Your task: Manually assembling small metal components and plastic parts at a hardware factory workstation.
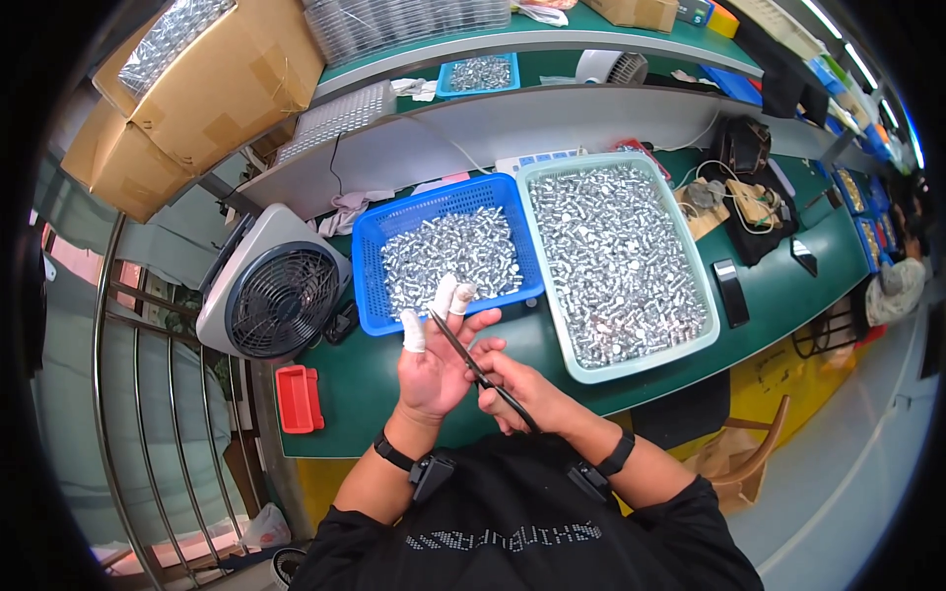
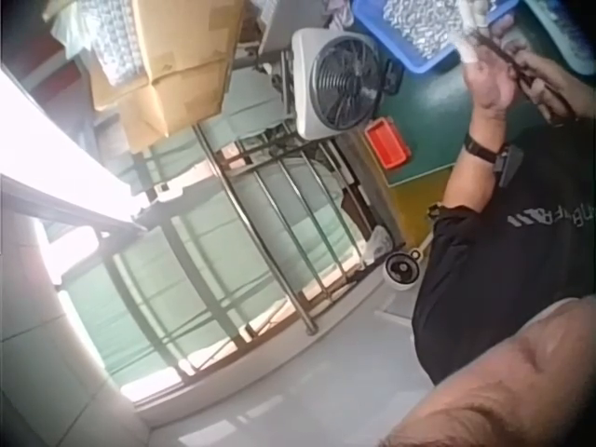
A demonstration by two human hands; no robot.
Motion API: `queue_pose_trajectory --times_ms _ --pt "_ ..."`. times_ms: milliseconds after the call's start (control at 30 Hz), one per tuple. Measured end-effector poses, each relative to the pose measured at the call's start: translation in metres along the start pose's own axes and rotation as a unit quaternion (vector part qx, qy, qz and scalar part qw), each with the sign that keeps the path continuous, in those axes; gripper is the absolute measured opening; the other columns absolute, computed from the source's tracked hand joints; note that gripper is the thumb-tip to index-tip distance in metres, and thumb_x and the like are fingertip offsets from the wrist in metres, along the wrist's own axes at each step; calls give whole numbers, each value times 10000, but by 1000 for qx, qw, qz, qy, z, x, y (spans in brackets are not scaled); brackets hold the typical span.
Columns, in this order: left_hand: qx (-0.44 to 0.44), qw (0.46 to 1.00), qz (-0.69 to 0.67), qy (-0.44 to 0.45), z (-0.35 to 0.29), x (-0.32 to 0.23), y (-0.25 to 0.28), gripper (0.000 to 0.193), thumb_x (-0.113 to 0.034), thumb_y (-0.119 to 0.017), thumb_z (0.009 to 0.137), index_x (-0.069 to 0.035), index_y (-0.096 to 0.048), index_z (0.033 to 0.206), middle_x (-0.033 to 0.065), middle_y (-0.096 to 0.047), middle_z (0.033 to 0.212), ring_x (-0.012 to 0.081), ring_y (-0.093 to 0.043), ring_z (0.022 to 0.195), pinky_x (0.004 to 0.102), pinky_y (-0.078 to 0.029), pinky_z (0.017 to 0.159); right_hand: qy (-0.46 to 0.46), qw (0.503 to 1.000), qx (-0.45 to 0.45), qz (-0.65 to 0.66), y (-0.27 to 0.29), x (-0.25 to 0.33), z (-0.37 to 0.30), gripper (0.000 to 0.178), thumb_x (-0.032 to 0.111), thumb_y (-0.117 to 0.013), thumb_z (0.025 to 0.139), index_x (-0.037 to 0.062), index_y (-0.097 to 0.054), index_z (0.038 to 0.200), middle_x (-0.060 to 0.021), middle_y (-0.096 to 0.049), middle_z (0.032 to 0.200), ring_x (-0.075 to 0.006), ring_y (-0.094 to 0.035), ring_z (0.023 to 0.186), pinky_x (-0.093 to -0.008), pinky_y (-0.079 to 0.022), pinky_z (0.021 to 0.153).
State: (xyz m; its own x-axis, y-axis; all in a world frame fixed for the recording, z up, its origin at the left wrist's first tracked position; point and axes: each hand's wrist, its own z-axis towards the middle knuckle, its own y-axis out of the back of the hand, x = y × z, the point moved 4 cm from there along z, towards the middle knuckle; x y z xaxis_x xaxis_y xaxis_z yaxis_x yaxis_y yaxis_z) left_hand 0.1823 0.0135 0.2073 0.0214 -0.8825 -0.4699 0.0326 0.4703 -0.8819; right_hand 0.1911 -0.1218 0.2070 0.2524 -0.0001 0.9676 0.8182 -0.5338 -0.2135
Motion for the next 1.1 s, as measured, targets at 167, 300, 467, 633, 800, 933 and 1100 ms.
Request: queue_pose_trajectory --times_ms 167,300,467,633,800,933,1100 --pt "18 1000 1 -11 1 -3 1 832 -696 -247 954 -128 -177 1557 65 -347 1540 343 -478 1270 519 -459 988 -24 998 52 32 5 -2 -3 423 282 -627 953 43 -454 1255 -17 -526 773 -92 -530 525 -229 -427 483" --pt "1 1000 16 -26 2 -9 7 869 -725 -259 934 -122 -183 1554 90 -343 1536 337 -482 1263 515 -464 979 -38 995 81 52 11 1 -12 532 166 -647 908 43 -410 1369 -26 -527 835 -103 -550 595 -235 -462 556" --pt "-51 997 57 -32 8 -10 10 794 -641 -318 976 -79 -243 1531 138 -411 1475 313 -516 1220 474 -486 947 19 978 21 208 32 16 -40 786 73 -700 826 41 -284 1491 -57 -544 958 -129 -572 706 -246 -487 645" --pt "-211 966 142 -45 -15 -24 70 507 -439 -459 1023 -4 -523 1277 111 -637 1080 254 -618 966 387 -536 773 48 975 -141 163 95 55 -67 885 -8 -709 789 15 -212 1521 -85 -583 1022 -148 -603 723 -256 -506 631" --pt "-255 944 205 -38 -46 -32 102 421 -440 -494 1011 -54 -584 1157 45 -623 939 180 -589 835 333 -506 717 62 910 -409 -44 193 132 -113 673 -7 -693 821 -55 -328 1383 -133 -642 1004 -158 -640 678 -249 -519 519" --pt "-270 935 230 -26 -61 -33 119 435 -429 -494 1014 -39 -574 1189 59 -639 968 173 -599 830 319 -515 700 176 788 -528 -264 284 206 -141 430 0 -658 860 -60 -452 1233 -113 -664 901 -140 -644 704 -246 -516 499" --pt "-259 943 208 8 -72 -18 139 432 -305 -507 1027 3 -524 1330 133 -640 1125 237 -621 956 372 -516 843 113 704 -571 -407 364 301 -102 337 22 -684 847 -5 -601 1173 -76 -674 880 -121 -647 742 -271 -539 583"
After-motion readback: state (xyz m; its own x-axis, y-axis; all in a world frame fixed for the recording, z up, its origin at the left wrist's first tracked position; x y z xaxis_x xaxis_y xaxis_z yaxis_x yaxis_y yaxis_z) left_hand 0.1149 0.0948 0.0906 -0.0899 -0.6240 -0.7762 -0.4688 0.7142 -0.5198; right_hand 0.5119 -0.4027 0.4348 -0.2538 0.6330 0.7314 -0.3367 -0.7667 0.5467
